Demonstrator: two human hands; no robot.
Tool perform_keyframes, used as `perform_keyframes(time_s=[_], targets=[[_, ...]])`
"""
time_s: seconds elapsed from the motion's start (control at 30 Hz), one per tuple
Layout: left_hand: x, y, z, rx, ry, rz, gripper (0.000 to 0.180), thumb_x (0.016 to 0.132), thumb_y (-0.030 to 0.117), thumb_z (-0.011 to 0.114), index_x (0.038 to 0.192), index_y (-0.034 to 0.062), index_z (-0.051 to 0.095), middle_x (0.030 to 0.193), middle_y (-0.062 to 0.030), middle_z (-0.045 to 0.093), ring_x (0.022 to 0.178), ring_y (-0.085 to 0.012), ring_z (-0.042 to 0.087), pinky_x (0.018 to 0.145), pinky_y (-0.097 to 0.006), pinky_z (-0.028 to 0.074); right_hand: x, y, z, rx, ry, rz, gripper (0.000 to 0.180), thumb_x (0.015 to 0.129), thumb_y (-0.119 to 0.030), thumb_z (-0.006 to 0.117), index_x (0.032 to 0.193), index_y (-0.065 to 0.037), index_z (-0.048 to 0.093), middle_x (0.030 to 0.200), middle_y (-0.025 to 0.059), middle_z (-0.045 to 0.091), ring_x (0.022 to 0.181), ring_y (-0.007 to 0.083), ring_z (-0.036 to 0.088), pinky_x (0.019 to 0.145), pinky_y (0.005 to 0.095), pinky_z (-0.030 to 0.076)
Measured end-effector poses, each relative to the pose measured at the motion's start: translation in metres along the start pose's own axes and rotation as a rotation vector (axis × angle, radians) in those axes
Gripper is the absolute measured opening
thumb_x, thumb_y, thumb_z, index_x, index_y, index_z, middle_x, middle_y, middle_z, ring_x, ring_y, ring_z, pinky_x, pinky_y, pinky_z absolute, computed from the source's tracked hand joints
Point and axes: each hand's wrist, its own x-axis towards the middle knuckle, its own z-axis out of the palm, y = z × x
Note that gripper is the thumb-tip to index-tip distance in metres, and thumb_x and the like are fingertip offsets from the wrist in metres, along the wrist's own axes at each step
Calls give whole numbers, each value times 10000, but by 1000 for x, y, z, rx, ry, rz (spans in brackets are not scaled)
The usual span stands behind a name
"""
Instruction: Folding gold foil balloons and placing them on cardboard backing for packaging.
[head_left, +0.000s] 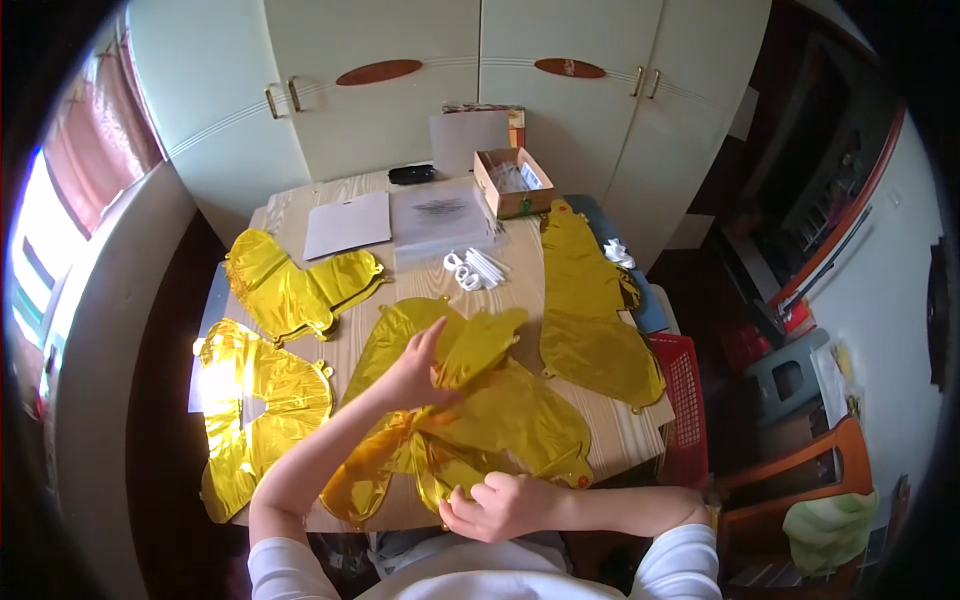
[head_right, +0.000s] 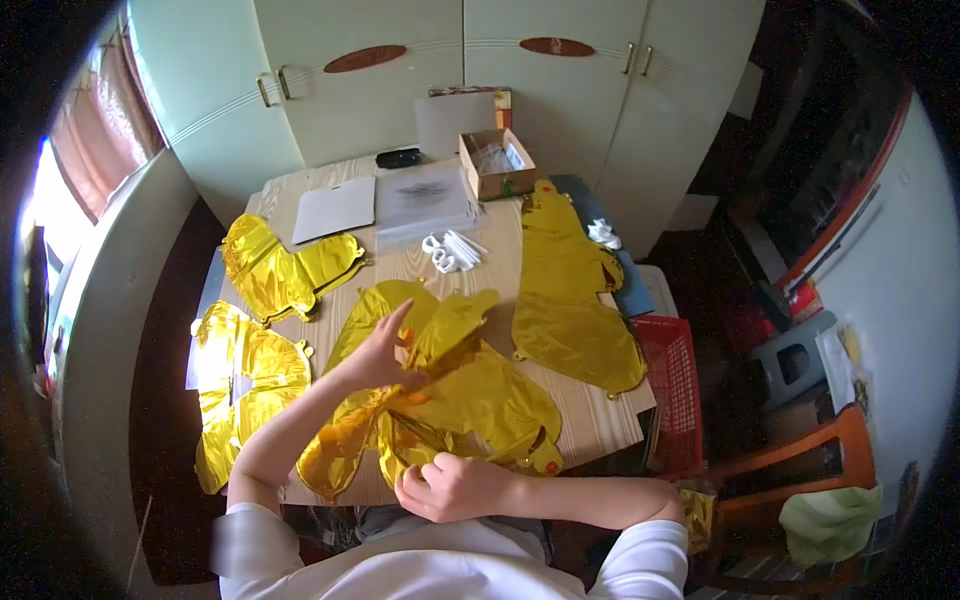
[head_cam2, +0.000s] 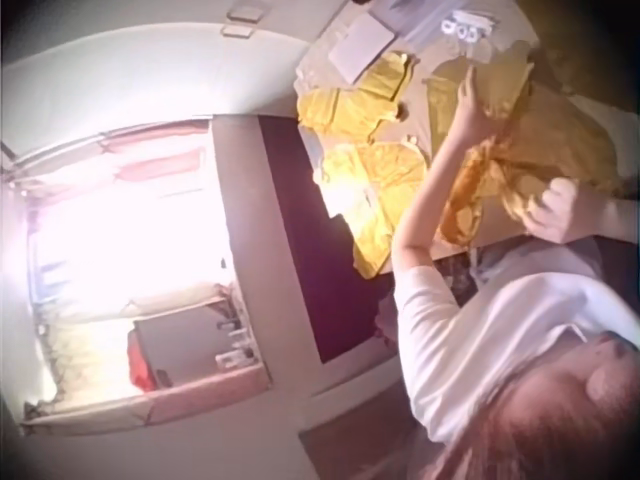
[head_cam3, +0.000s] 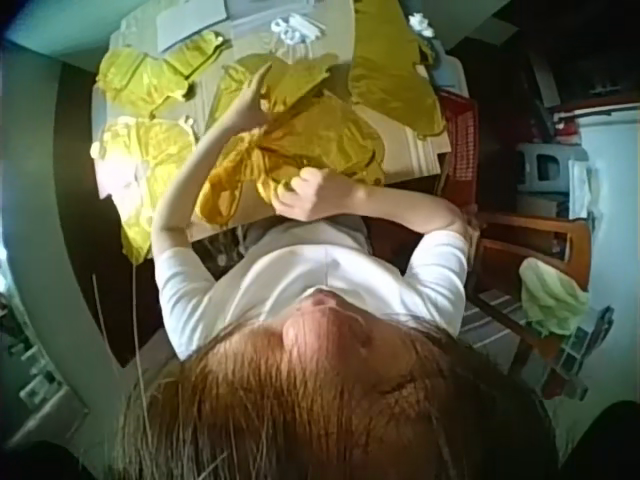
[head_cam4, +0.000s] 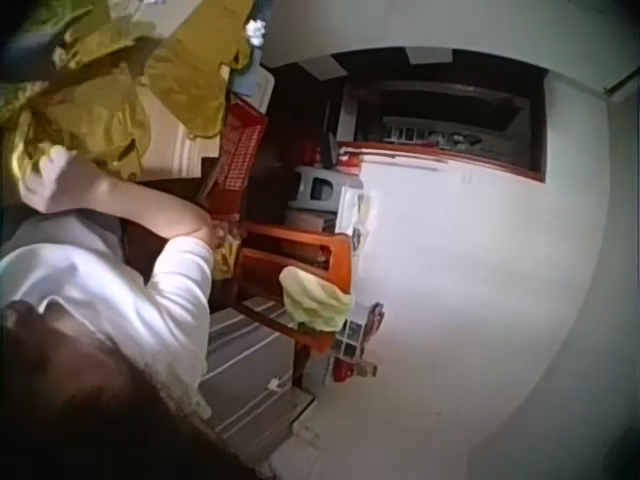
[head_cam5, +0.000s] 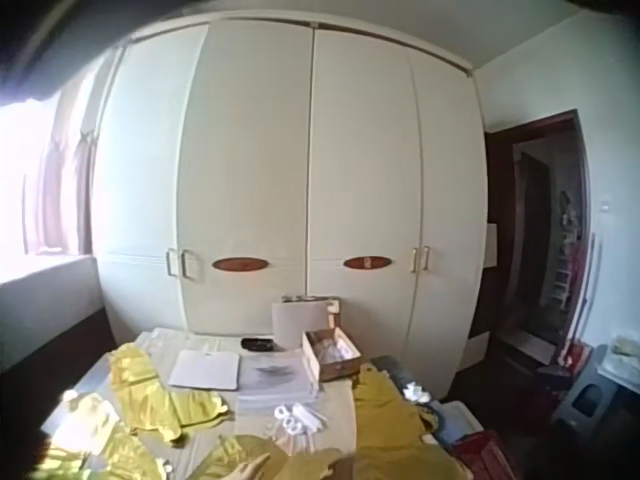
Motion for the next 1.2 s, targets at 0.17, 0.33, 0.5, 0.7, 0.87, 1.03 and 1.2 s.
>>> perform_keyframes(time_s=[0.17, 0.33, 0.5, 0.7, 0.87, 1.03, 1.2], targets=[[-19, 20, 14, 473, 81, 60, 940, 748, 272, 762, 1516, 124, 239, 1387, -238, 425, 1201, -414, 512, 949, -485, 502, -4, -26, 22, 76, -15, 9, 222, 795, -197, 611, 996, -119, 668, 855, -31, 576, 554, 61, 456, 485, 207, 320], [-18, 1, 15, 559, 286, 66, 434, 829, 273, 680, 1206, 88, 568, 967, -100, 633, 938, -298, 607, 799, -422, 524, -1, -37, 32, 128, -29, 3, 219, 775, -195, 607, 970, -116, 668, 793, -38, 561, 558, 66, 473, 478, 218, 321], [-13, -14, 14, 550, 290, 125, 348, 781, 377, 712, 958, 87, 637, 900, -90, 620, 900, -286, 597, 787, -401, 518, -1, -37, 36, 99, -110, 47, 229, 776, -200, 598, 975, -120, 678, 722, -47, 522, 560, 74, 481, 470, 228, 311], [-19, 1, 23, 698, 259, 349, 336, 760, 404, 728, 878, 96, 666, 921, -46, 626, 894, -240, 600, 755, -356, 481, 0, -41, 38, 80, -161, 94, 227, 778, -200, 599, 976, -128, 685, 710, -52, 516, 573, 73, 492, 471, 230, 309], [-14, -10, 35, 775, 150, 359, 203, 724, 269, 691, 811, 93, 639, 870, -37, 608, 783, -225, 624, 708, -358, 494, -5, -48, 42, 101, -172, 111, 229, 777, -195, 601, 973, -108, 684, 733, -36, 536, 587, 90, 522, 492, 237, 360], [-8, -25, 32, 648, 215, 284, 150, 780, 195, 670, 850, 73, 619, 852, -66, 618, 783, -250, 643, 661, -380, 536, -5, -55, 39, 116, -210, 158, 250, 773, -194, 598, 983, -87, 682, 752, -25, 550, 596, 100, 539, 502, 240, 389], [0, -37, 3, -36, 482, -83, 174, 837, 210, 662, 868, 41, 638, 888, -136, 658, 762, -341, 647, 693, -428, 528, -7, -60, 36, 45, -284, 233, 288, 772, -194, 593, 1025, -92, 686, 747, -22, 543, 588, 101, 528, 492, 246, 382]])
